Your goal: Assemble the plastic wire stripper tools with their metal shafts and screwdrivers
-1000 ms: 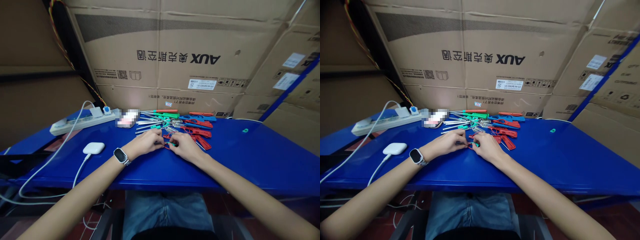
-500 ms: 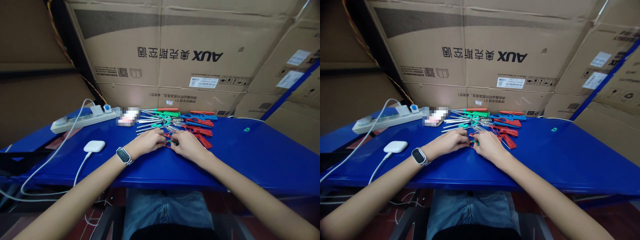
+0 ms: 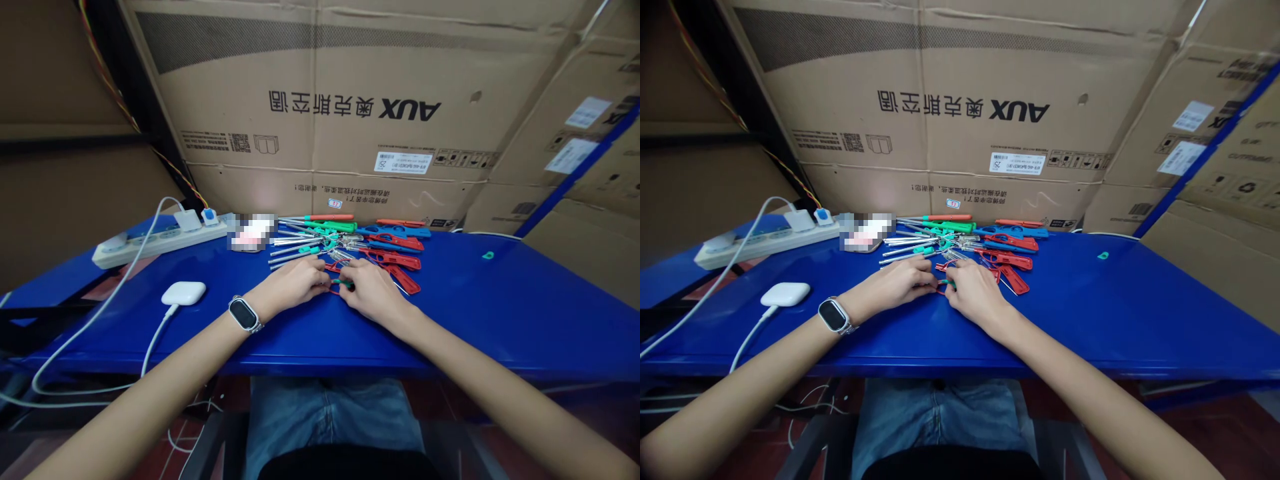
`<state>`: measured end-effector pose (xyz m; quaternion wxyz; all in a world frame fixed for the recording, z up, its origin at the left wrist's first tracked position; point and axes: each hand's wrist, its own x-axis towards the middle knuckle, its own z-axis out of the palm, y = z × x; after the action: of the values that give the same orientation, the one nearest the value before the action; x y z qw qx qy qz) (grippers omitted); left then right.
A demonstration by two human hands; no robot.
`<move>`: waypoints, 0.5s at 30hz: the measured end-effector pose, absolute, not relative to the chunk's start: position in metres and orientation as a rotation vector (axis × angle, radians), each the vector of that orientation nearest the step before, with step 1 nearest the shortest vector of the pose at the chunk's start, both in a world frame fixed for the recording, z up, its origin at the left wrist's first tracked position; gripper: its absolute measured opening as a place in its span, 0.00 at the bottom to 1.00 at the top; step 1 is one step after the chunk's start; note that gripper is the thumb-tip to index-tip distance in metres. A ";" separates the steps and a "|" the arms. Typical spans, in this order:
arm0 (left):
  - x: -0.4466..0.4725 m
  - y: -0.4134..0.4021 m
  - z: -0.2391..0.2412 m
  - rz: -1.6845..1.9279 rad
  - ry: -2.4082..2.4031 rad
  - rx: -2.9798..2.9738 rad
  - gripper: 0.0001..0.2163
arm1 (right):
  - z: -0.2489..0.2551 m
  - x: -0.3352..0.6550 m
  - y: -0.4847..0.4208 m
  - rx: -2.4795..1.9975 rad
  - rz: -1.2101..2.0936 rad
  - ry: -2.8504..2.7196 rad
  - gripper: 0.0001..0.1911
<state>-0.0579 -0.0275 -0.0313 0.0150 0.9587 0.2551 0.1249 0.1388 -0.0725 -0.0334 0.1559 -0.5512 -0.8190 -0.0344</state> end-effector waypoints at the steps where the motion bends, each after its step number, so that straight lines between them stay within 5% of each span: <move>1: -0.058 -0.028 -0.031 0.377 0.798 2.981 0.08 | -0.033 0.139 -0.073 -1.579 -0.111 -2.358 0.05; 15: -0.075 -0.020 -0.025 0.412 0.916 2.806 0.05 | -0.047 0.151 -0.074 -1.229 -0.033 -2.470 0.16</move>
<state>-0.0753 -0.0198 -0.0247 0.0804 0.9385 0.3063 0.1376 0.1508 -0.0738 -0.0465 0.1903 -0.4373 -0.8789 -0.0117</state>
